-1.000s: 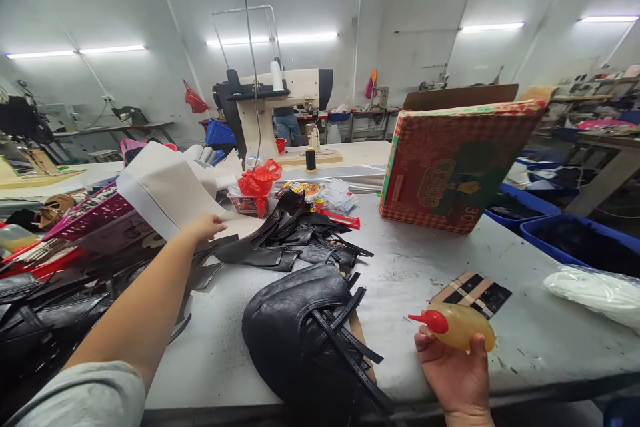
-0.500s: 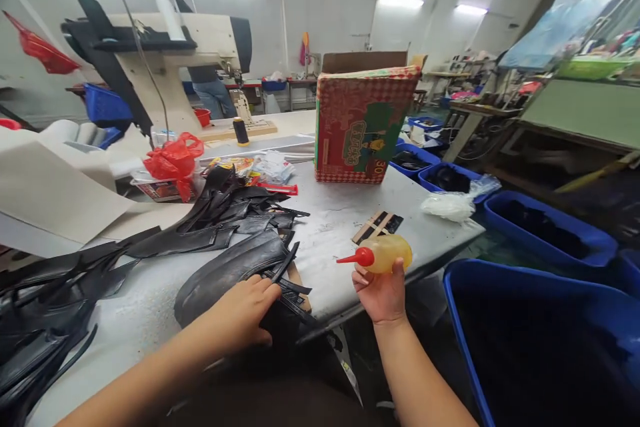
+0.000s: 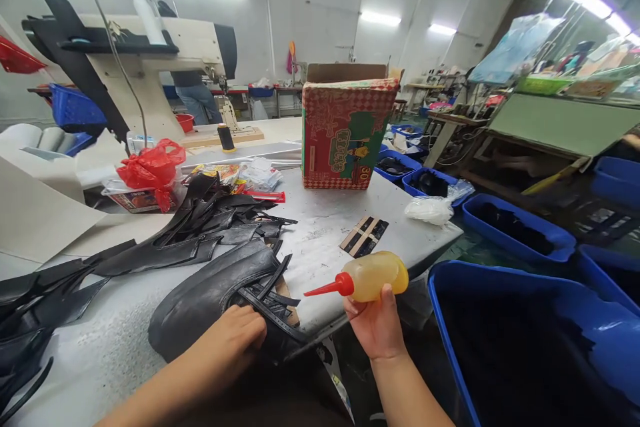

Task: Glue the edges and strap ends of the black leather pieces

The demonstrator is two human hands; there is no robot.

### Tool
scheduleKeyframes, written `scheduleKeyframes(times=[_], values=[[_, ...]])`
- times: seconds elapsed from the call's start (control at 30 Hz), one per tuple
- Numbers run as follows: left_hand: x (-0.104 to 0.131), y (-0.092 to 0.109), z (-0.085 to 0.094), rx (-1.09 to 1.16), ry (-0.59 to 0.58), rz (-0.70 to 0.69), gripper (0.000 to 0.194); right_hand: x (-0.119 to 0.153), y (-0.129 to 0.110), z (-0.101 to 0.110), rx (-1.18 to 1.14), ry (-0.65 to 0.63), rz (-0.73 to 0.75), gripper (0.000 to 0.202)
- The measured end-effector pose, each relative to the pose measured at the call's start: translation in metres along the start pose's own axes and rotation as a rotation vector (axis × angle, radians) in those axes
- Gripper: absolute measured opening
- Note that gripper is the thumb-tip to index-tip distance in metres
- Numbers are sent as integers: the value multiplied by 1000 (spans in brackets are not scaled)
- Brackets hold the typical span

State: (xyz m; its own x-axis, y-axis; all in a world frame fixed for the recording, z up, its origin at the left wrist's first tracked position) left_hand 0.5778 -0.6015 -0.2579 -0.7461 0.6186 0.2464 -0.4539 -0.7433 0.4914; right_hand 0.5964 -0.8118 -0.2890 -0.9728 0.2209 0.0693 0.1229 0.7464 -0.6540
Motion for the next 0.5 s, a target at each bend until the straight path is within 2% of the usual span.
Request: scheduleKeyframes(times=[0.13, 0.2, 0.37, 0.5], values=[[-12, -20, 15, 473, 34, 111, 15, 1, -9, 3, 122, -8, 148, 57], [-18, -28, 22, 639, 74, 154, 17, 4, -15, 1, 231, -30, 238, 55], [-26, -36, 18, 828, 125, 193, 27, 10, -17, -9, 524, -108, 333, 50], [-28, -39, 10, 933, 126, 206, 30, 9, -16, -17, 625, -184, 378, 53]])
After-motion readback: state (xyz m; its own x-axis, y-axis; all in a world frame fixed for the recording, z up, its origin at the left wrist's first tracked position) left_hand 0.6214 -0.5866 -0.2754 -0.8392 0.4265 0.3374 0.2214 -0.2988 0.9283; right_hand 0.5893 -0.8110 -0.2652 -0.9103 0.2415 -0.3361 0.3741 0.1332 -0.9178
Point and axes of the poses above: each hand's wrist, its own x-axis away from the middle knuckle, its own z-axis out of the back of the hand, y = z × x, the point moved 10 cm from there along -x, towards the middle knuckle, and after that the axes turned 4 degrees about x, right-handed, at the moved point
